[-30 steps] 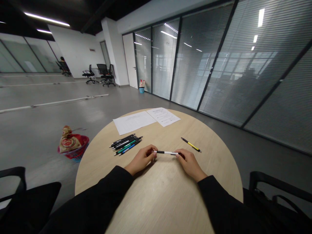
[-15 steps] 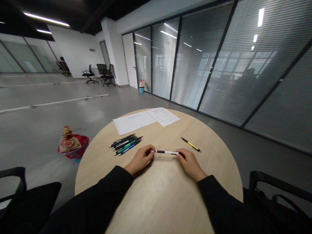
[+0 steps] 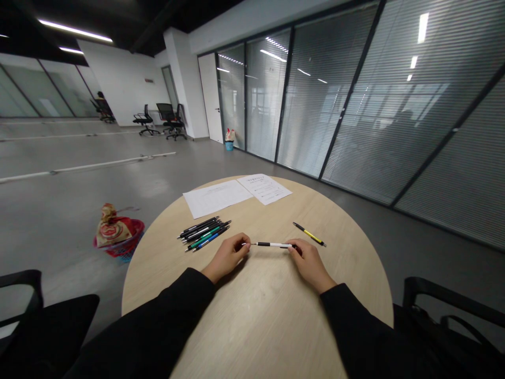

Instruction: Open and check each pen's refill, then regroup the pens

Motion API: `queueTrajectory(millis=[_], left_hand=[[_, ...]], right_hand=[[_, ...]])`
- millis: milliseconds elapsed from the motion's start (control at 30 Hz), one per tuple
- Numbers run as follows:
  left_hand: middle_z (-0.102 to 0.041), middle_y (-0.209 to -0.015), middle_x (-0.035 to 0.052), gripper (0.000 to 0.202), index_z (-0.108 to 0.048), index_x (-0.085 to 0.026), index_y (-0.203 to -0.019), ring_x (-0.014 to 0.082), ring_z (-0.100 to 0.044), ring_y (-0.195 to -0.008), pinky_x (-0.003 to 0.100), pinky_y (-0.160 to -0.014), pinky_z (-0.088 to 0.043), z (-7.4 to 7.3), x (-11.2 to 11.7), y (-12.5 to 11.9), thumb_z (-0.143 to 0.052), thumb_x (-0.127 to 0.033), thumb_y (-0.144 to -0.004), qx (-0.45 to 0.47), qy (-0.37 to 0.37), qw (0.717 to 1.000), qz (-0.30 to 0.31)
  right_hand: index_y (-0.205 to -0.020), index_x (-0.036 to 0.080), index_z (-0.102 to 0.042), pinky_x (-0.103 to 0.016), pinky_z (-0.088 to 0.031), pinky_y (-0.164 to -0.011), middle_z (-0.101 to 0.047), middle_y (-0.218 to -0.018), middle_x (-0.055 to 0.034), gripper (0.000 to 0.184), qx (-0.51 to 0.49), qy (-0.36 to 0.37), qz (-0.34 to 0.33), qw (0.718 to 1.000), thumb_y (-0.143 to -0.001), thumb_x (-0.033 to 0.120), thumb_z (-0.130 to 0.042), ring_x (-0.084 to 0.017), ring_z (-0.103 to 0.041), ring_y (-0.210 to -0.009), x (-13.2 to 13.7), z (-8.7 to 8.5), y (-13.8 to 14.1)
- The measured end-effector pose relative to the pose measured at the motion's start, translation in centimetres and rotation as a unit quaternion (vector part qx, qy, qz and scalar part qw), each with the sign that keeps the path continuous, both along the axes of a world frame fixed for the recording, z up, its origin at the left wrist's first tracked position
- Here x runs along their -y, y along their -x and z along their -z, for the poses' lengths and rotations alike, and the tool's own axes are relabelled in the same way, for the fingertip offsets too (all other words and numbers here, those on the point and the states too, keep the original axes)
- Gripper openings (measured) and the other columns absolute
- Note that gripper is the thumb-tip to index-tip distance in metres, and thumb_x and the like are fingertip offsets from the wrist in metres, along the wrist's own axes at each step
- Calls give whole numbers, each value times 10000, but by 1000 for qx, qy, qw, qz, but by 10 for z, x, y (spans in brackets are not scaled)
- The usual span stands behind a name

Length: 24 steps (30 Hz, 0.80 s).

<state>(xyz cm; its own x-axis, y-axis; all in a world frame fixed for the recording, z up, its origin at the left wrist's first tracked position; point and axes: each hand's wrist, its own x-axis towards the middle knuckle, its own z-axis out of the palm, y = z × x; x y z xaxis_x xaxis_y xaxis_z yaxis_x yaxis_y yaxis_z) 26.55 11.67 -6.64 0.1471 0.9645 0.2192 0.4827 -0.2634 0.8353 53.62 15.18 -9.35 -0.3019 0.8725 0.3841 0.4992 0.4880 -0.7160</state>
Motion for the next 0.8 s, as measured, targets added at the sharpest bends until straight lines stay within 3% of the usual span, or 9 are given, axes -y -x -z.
queueTrajectory(millis=[233,433,800], left_hand=[[-626,-721,7,194,-658,-159,-886,153,-534,-660,255,-634,-397,1,-1,0,-559,-324,-862,-17,0,1000,-11],[-651,-738,19,360,-680,-145,-1121,159,-562,-653,265,-639,-413,0,0,-1,-543,-387,-893,-25,19,999,17],[-719,-825,59,325,-737,-150,-926,179,-591,-718,280,-697,-436,-6,2,-3,-536,-404,-899,-53,-1,999,5]], right_hand=[[-962,188,-704,-319,-455,-764,-701,-930,-72,202,-4,-3,-5,1000,-922,253,-517,-213,-612,-838,-1,3,0],[-984,194,-708,-316,-453,-761,-697,-925,-65,200,-9,-5,-19,1000,-932,255,-525,-205,-607,-834,1,3,1],[-978,194,-704,-319,-468,-769,-702,-940,-66,200,-9,-9,-6,1000,-919,249,-521,-205,-617,-842,0,4,0]])
